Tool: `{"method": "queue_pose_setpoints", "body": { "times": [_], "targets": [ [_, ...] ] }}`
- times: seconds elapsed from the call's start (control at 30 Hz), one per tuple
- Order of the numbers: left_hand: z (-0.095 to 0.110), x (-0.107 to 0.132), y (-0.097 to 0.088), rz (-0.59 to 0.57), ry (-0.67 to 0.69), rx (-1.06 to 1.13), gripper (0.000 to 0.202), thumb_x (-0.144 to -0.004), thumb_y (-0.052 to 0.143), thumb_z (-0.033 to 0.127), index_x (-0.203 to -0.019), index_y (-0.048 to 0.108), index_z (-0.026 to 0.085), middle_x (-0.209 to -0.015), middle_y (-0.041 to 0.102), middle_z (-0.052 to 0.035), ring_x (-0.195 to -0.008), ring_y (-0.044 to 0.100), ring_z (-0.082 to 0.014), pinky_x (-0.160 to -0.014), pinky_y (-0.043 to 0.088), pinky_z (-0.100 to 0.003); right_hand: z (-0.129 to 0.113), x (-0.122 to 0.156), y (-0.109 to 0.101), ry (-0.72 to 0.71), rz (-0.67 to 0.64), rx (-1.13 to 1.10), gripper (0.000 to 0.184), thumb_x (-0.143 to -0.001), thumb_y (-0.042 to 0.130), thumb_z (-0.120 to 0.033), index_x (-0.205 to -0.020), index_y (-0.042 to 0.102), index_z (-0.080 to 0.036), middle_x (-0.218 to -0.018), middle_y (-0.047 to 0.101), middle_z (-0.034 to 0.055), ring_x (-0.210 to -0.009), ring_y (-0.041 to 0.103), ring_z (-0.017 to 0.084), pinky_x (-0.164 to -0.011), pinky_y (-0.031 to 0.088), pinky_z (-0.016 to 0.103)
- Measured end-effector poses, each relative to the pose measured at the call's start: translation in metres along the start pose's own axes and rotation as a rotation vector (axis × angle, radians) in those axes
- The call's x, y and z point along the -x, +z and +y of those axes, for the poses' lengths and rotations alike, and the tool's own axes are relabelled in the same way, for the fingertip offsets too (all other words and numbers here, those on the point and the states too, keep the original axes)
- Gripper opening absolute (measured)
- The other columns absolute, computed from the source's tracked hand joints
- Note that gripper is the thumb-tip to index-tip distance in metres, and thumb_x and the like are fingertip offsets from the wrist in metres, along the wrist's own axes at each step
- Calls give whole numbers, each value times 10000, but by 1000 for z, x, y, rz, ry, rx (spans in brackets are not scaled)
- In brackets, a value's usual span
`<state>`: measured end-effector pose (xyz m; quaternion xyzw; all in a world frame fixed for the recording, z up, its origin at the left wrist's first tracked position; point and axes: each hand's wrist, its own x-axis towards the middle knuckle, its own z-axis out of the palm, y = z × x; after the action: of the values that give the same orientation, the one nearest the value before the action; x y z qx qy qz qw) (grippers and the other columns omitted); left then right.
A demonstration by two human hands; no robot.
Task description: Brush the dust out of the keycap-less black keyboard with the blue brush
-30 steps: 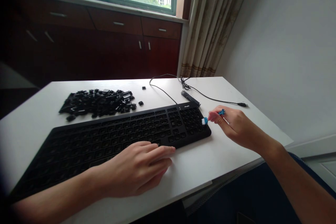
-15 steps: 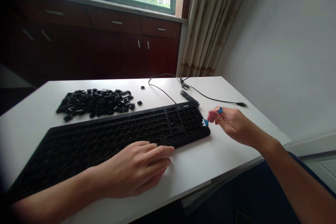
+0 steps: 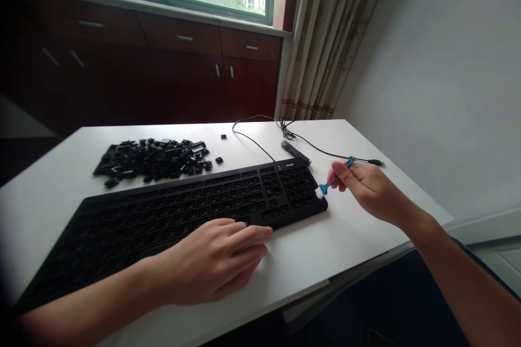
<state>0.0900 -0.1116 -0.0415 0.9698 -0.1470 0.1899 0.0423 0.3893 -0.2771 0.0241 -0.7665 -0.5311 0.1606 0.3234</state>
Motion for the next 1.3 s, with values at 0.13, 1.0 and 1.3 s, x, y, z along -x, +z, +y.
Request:
{"method": "queue_pose_setpoints", "body": {
  "times": [0.13,1.0,1.3],
  "targets": [
    [0,0,0,-5,-3,2,184,-972,516,222,-1034,682,169,-1257,679,-73,-788,647,-153,-721,539,-344,4,-1,2,-22,-63,143,483,-1013,451,-618,-927,744,-243,-830,713,47,-792,655,210,-760,516,357],
    [1,-1,-3,-16,-3,-8,127,-959,541,243,-983,646,175,-1199,673,-80,-755,611,-142,-692,522,-332,11,-8,13,-81,-24,63,429,-989,536,-593,-884,768,-248,-771,703,31,-723,647,177,-722,507,314],
    [1,0,-4,-28,-8,-8,147,-961,524,245,-986,652,176,-1233,675,-71,-727,594,-147,-649,507,-339,10,-30,5,-99,136,37,492,-994,501,-620,-844,758,-228,-666,644,36,-642,602,173,-610,479,308]
  ]
}}
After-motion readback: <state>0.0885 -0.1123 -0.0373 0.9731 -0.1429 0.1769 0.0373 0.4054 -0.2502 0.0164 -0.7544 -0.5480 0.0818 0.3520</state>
